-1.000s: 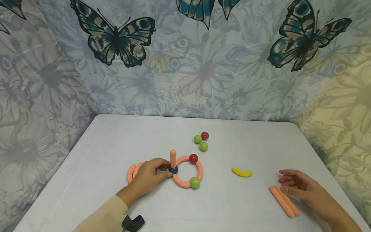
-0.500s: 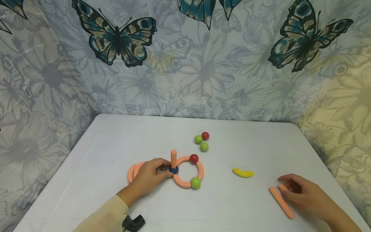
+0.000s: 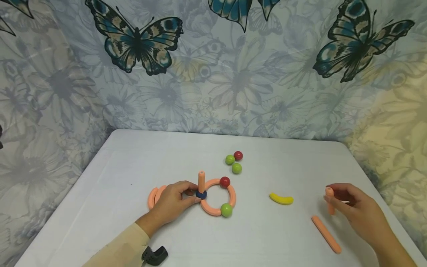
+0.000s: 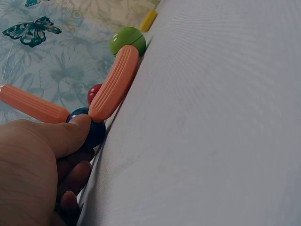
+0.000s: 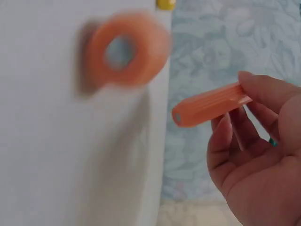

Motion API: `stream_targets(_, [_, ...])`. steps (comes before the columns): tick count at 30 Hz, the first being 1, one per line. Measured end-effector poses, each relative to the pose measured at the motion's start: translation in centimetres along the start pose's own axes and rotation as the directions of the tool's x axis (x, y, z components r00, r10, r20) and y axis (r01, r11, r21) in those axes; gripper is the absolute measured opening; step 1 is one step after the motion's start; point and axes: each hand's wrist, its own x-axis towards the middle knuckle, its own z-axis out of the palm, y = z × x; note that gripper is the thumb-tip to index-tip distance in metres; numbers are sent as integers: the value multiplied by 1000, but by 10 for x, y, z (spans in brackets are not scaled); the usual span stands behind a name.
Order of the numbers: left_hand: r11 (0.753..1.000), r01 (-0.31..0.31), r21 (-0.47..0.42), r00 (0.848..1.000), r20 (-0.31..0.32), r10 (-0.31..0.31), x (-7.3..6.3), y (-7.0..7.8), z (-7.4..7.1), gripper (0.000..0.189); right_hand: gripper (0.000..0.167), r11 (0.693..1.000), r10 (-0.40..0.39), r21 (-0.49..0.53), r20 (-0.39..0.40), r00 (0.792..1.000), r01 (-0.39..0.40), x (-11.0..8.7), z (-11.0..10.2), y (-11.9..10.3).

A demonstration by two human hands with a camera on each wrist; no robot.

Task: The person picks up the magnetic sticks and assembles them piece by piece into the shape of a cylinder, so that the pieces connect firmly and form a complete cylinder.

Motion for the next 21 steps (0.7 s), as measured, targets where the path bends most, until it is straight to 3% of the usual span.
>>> stream_targets(3, [1000,-3,-8,1000,5,3,0,1,1,24,29,989,-118,89,-13,993,118,7,10,-14])
stream_targets(6, [1000,-7,-12,1000,2,8,0,1,1,23,32,975,-193,109,-20,981,194,16,23,-33])
stream_targets(10, [1000,-10,-9,1000,-5,10,0,1,0,24,35,971,-219,96,-24,975,220,29,44,-59])
stream_targets(21, [1000,1,0,1000,5,-1,2,1,-1,22,23,941,-257,245,63,964,234,52,104,-111])
